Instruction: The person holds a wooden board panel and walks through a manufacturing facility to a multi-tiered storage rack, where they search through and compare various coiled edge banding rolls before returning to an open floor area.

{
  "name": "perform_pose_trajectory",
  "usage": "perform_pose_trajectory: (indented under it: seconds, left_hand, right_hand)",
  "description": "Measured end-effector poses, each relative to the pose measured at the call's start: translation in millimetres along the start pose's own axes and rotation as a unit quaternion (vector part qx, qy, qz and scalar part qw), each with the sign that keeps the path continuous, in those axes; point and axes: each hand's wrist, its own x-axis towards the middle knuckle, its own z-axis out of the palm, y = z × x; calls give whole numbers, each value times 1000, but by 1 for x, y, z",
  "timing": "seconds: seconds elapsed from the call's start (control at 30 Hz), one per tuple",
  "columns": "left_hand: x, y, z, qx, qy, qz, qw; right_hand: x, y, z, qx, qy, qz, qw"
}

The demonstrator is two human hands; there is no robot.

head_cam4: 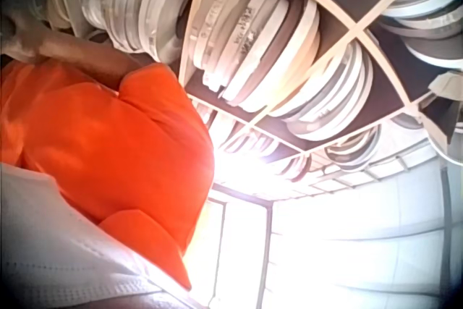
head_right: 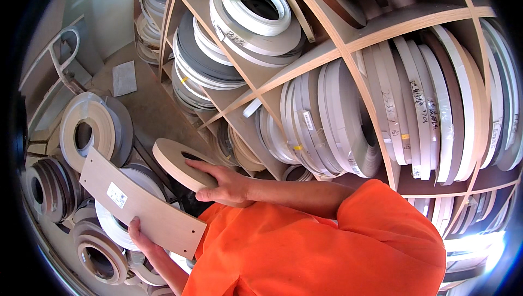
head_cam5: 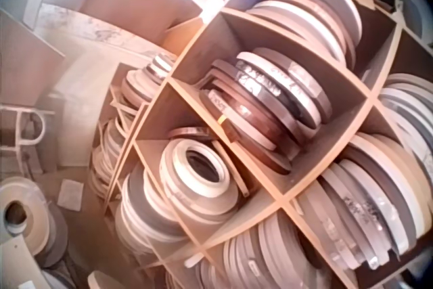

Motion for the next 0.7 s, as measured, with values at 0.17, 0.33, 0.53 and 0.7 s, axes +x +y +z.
perform_pose_trajectory:
  seconds: [0.17,0.33,0.53,0.7]
  left_hand:
    - [-2,4,6,2,15,-5,1000]
    - [-3,8,8,4,20,-31,999]
    - [-1,7,20,-41,7,-40,998]
    - [3,5,14,-57,-15,-20,998]
  right_hand:
    - [-1,-4,0,21,-8,26,999]
    - [-1,-4,-3,22,-6,34,999]
    - [-4,-9,-10,42,12,45,998]
    - [0,-14,-4,73,26,29,997]
